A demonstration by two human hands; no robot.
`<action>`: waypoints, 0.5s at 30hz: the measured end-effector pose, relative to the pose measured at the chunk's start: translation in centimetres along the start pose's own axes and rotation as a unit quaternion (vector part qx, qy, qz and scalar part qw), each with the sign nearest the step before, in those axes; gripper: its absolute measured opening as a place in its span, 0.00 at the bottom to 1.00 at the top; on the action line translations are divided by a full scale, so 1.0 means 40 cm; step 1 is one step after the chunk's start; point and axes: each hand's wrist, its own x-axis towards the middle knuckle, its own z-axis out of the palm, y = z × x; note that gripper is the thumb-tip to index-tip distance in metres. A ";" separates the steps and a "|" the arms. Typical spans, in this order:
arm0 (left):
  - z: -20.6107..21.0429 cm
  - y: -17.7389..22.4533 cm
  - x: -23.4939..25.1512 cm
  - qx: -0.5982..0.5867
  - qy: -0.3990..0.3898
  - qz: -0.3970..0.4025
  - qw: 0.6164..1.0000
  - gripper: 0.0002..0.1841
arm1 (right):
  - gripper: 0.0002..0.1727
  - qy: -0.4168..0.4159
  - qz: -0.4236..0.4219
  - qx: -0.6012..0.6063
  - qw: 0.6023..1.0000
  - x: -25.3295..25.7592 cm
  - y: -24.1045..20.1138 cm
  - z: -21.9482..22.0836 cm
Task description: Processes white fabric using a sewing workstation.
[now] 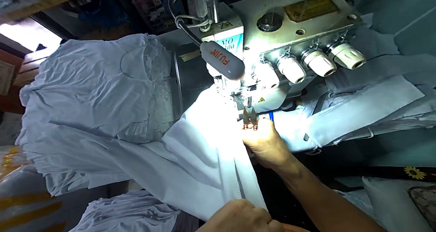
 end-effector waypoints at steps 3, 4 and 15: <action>-0.010 -0.018 0.004 0.026 0.014 0.004 1.000 0.12 | 0.15 0.000 0.002 -0.005 1.000 0.001 0.000 0.000; -0.014 -0.026 0.007 0.037 0.021 0.008 0.999 0.12 | 0.15 0.000 0.003 -0.001 1.000 0.001 0.000 -0.001; -0.056 -0.127 0.037 0.107 0.081 0.000 0.991 0.11 | 0.14 0.013 0.020 0.022 0.999 -0.003 -0.005 -0.004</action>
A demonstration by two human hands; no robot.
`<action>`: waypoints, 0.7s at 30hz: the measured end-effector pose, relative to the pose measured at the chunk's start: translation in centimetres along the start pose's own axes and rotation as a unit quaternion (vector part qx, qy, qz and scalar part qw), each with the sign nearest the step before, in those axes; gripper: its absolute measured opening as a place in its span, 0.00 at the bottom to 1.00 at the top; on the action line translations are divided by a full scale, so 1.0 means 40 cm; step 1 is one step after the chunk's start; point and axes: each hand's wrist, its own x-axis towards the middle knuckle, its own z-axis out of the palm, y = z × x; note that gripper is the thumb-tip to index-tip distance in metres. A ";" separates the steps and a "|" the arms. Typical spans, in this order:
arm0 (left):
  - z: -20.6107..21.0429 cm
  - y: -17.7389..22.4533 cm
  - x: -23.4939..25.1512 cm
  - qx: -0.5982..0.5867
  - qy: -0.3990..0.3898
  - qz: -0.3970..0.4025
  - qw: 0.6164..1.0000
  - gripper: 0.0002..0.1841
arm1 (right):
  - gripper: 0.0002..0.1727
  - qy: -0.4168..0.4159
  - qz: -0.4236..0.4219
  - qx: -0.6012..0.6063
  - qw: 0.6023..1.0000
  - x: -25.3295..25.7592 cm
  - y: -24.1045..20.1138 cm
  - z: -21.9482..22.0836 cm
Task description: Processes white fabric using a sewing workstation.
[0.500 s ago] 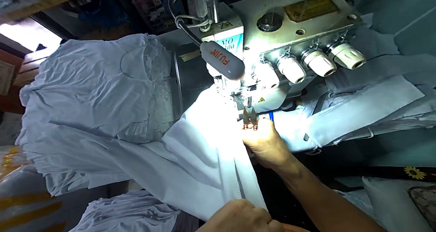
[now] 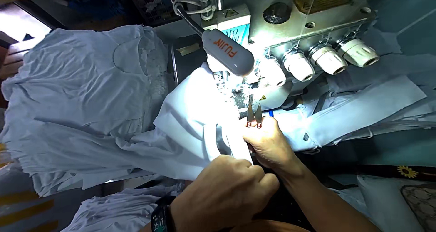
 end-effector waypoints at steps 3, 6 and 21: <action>-0.001 -0.026 0.011 0.019 0.010 -0.009 1.000 0.11 | 0.15 0.018 0.016 0.003 1.000 -0.002 -0.011 0.009; -0.006 -0.049 0.024 0.056 0.020 -0.019 0.998 0.12 | 0.16 0.051 0.016 0.011 0.999 -0.003 -0.016 0.014; 0.043 0.112 0.051 0.328 0.164 -0.342 0.865 0.15 | 0.11 -0.041 0.103 0.131 0.985 -0.027 0.091 0.062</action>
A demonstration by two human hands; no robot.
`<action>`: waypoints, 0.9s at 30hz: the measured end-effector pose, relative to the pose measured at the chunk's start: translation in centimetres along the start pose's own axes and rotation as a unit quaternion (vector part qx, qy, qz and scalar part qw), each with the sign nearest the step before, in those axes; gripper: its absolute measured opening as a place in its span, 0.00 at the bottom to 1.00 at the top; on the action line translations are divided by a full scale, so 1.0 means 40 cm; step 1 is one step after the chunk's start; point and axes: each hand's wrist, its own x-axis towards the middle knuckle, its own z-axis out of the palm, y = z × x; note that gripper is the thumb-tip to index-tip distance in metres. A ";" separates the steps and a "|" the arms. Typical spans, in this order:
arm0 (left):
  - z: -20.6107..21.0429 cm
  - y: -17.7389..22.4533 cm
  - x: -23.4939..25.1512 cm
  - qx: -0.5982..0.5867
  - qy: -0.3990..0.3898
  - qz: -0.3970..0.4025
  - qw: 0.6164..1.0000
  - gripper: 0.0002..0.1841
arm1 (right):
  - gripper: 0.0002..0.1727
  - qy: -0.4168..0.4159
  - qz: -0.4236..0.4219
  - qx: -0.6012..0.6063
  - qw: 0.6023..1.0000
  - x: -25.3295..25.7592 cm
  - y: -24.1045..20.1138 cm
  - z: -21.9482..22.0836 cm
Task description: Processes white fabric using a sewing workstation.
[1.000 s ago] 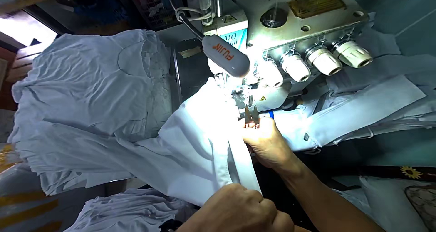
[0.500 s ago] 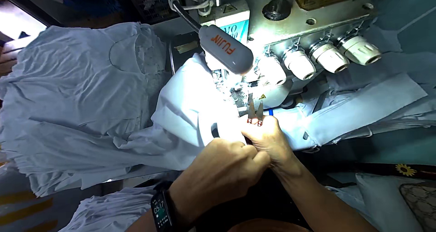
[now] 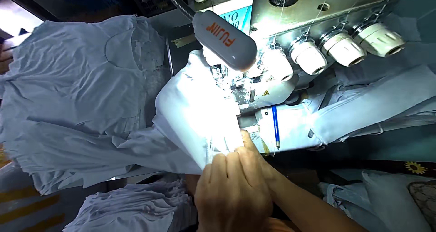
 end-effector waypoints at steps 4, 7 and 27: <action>0.016 0.005 -0.005 0.024 0.011 0.005 1.000 0.18 | 0.15 -0.064 0.120 0.200 0.970 -0.003 0.035 0.002; 0.018 -0.002 -0.008 0.018 0.032 0.012 0.999 0.17 | 0.16 -0.081 0.111 0.208 0.968 -0.015 0.030 0.008; 0.076 -0.031 -0.032 -0.070 0.046 0.083 0.993 0.12 | 0.11 -0.043 0.152 -0.021 0.987 -0.077 -0.097 0.034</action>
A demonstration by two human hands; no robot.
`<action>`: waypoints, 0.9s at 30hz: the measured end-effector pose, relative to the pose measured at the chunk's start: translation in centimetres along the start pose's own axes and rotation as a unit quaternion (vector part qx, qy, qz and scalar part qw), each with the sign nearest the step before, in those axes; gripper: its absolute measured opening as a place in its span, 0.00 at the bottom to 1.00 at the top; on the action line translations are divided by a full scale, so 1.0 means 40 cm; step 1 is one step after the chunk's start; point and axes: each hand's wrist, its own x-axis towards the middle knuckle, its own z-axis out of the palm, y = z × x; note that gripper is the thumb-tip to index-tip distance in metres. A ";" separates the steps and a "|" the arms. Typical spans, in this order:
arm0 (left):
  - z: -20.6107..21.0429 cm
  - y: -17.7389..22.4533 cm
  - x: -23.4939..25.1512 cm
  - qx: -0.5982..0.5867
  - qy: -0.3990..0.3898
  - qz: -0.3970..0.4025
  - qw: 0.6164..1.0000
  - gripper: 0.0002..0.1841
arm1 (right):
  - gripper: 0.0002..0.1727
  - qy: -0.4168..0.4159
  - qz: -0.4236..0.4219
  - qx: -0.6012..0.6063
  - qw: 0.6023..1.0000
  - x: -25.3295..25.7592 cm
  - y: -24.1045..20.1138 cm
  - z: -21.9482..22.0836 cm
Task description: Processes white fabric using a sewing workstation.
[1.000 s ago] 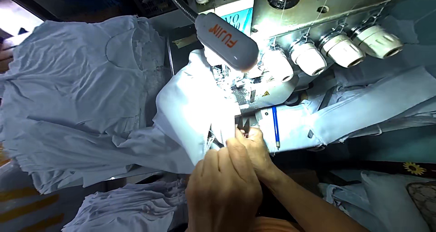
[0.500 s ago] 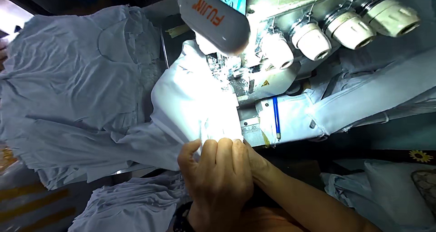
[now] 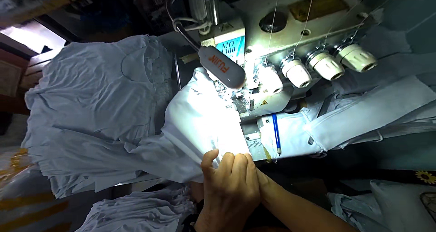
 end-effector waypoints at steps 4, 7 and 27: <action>0.009 -0.031 0.026 0.021 -0.028 0.022 0.999 0.12 | 0.15 -0.038 -0.045 0.087 0.995 0.018 0.017 0.001; 0.018 -0.062 0.058 0.035 -0.026 0.023 0.999 0.12 | 0.15 -0.050 -0.046 0.137 0.988 0.039 0.024 0.007; 0.013 -0.068 0.047 -0.023 -0.042 -0.026 0.999 0.10 | 0.08 0.014 -0.566 -0.350 0.746 0.090 -0.047 -0.149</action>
